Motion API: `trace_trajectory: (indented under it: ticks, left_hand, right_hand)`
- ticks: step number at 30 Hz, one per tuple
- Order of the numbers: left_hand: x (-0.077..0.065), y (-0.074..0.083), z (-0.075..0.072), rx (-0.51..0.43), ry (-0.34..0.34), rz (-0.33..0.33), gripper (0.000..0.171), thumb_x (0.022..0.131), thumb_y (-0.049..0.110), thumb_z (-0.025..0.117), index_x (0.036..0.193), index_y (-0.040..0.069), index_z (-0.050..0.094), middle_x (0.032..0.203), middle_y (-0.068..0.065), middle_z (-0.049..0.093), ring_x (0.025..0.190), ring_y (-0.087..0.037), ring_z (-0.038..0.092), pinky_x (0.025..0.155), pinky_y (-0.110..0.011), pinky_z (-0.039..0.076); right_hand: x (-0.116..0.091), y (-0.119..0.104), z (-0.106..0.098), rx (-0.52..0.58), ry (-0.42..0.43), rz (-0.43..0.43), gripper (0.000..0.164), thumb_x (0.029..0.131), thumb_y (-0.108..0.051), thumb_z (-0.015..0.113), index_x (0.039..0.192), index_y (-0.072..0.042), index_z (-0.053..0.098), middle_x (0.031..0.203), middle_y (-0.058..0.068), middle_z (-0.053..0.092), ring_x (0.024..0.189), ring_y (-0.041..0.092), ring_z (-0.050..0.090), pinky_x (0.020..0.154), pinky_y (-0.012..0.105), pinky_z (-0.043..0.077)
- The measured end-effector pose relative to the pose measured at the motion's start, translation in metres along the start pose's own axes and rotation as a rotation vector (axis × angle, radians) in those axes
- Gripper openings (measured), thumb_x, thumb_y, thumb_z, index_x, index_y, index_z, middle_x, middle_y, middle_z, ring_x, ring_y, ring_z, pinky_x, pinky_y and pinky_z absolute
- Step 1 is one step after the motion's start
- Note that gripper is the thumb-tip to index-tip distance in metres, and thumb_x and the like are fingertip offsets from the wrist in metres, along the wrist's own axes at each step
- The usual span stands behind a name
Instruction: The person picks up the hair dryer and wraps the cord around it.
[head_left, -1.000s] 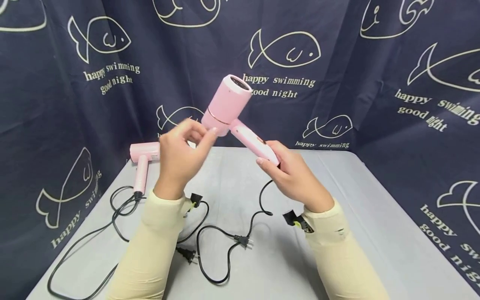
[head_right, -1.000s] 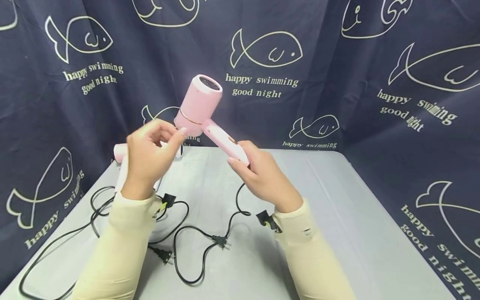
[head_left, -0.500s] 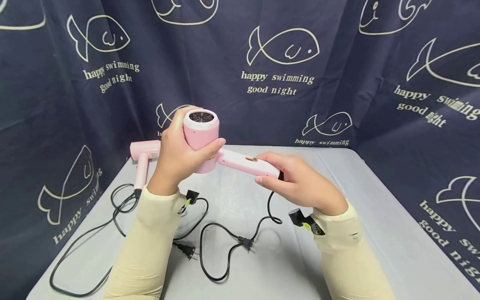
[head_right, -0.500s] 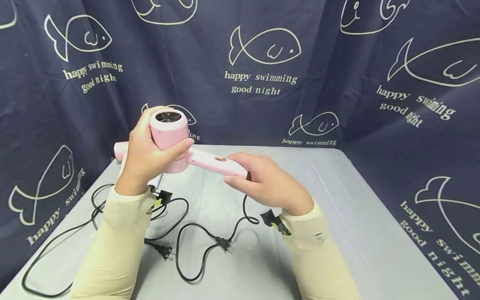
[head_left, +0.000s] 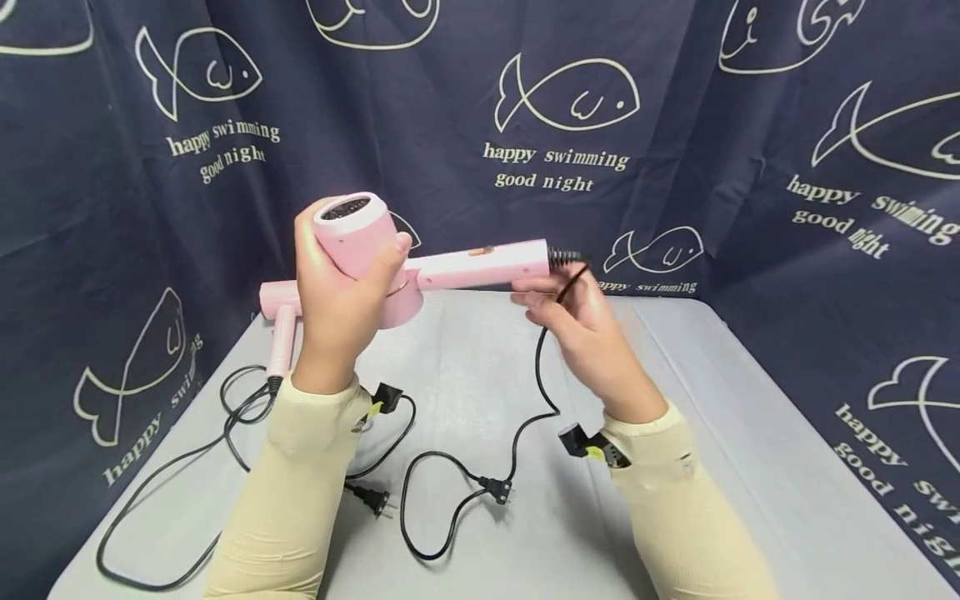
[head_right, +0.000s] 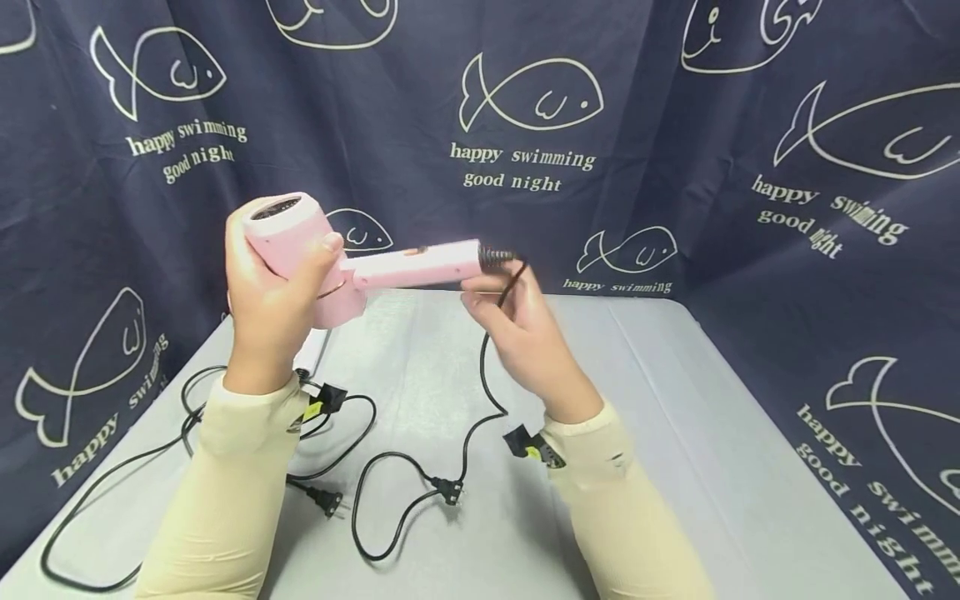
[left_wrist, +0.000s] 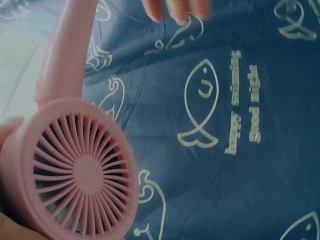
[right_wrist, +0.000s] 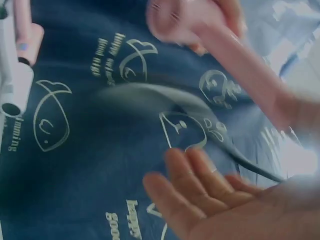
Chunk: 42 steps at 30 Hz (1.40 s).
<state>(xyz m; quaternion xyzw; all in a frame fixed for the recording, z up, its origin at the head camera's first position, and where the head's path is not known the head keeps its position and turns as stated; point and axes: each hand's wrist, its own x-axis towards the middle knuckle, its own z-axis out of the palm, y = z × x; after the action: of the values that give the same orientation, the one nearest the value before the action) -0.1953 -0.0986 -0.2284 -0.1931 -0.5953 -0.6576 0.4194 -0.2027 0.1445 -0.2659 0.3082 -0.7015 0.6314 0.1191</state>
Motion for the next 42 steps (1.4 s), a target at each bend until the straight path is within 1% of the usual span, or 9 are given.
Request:
trace_trajectory:
  ticks: [4,8,10,14,17,21,29,34,42]
  left_hand:
    - [-0.001,-0.003,0.003,-0.078,0.023,-0.025,0.058,0.077,0.006,0.073,0.124,0.0,0.04,0.108,-0.007,0.056,0.091,-0.024,0.057,0.083,-0.03,0.049]
    - [-0.002,-0.003,0.005,-0.06,0.029,-0.004,0.061,0.077,0.007,0.074,0.125,0.001,0.038,0.11,-0.008,0.055,0.092,-0.024,0.057,0.085,-0.032,0.049]
    - [-0.002,-0.002,0.004,-0.019,0.03,0.015,0.063,0.076,0.007,0.076,0.126,0.001,0.038,0.112,-0.008,0.054,0.094,-0.023,0.057,0.087,-0.033,0.048]
    - [-0.002,0.002,0.002,0.116,0.029,0.053,0.067,0.071,0.005,0.079,0.126,0.001,0.041,0.113,-0.007,0.056,0.097,-0.016,0.057,0.089,-0.03,0.046]
    - [-0.002,0.004,0.0,0.226,0.011,0.094,0.069,0.067,0.004,0.081,0.125,0.0,0.044,0.112,-0.008,0.06,0.098,-0.012,0.057,0.089,-0.028,0.045]
    - [-0.001,0.002,-0.005,0.307,-0.038,0.133,0.067,0.065,0.005,0.081,0.124,0.002,0.048,0.109,-0.005,0.064,0.096,-0.011,0.058,0.087,-0.028,0.045]
    - [0.001,-0.014,-0.013,0.421,-0.143,0.163,0.066,0.059,0.011,0.08,0.119,0.013,0.055,0.102,0.004,0.065,0.088,-0.01,0.059,0.078,-0.027,0.046]
    - [-0.001,0.002,-0.012,0.328,-0.195,0.135,0.061,0.061,0.003,0.077,0.117,0.005,0.053,0.1,0.0,0.066,0.084,-0.01,0.059,0.077,-0.027,0.047]
    - [0.001,0.01,-0.016,0.159,-0.282,0.015,0.061,0.063,-0.003,0.076,0.119,-0.002,0.049,0.101,-0.008,0.063,0.085,-0.018,0.06,0.078,-0.03,0.049]
  right_hand:
    - [-0.001,0.011,0.02,-0.006,-0.092,0.024,0.043,0.098,-0.003,0.042,0.139,-0.012,0.032,0.113,0.018,0.062,0.103,0.032,0.064,0.098,0.037,0.047]
    - [-0.007,0.012,0.033,-0.196,-0.144,0.076,0.035,0.102,-0.017,0.037,0.137,-0.02,0.036,0.088,0.01,0.067,0.068,0.022,0.068,0.073,0.031,0.056]
    - [-0.009,0.011,0.035,-0.368,-0.168,0.091,0.03,0.103,-0.025,0.035,0.132,-0.022,0.042,0.075,0.004,0.063,0.055,0.014,0.06,0.061,0.03,0.052]
    - [-0.014,0.006,0.033,-0.707,-0.213,0.048,0.028,0.103,-0.036,0.034,0.118,-0.023,0.054,0.082,-0.01,0.061,0.072,0.004,0.056,0.072,0.027,0.048]
    - [-0.017,0.001,0.031,-0.806,-0.217,0.004,0.023,0.101,-0.037,0.037,0.102,-0.026,0.057,0.08,-0.013,0.058,0.072,0.002,0.054,0.071,0.025,0.048]
    - [-0.02,-0.01,0.025,-0.874,-0.194,-0.091,0.024,0.1,-0.037,0.042,0.08,-0.025,0.05,0.059,-0.009,0.038,0.052,0.006,0.035,0.051,0.024,0.037]
    - [-0.018,-0.02,-0.001,-0.851,-0.116,-0.283,0.013,0.094,-0.03,0.059,0.083,-0.025,0.063,0.062,-0.015,0.042,0.051,0.002,0.035,0.046,0.019,0.029]
    - [-0.014,-0.03,-0.007,-0.737,-0.106,-0.379,0.002,0.087,-0.02,0.069,0.086,-0.022,0.069,0.069,-0.016,0.051,0.056,0.001,0.038,0.05,0.015,0.03]
    - [-0.013,-0.043,-0.005,-0.419,-0.043,-0.435,0.015,0.073,0.002,0.077,0.078,-0.011,0.071,0.065,-0.005,0.057,0.054,0.006,0.038,0.047,0.021,0.029]
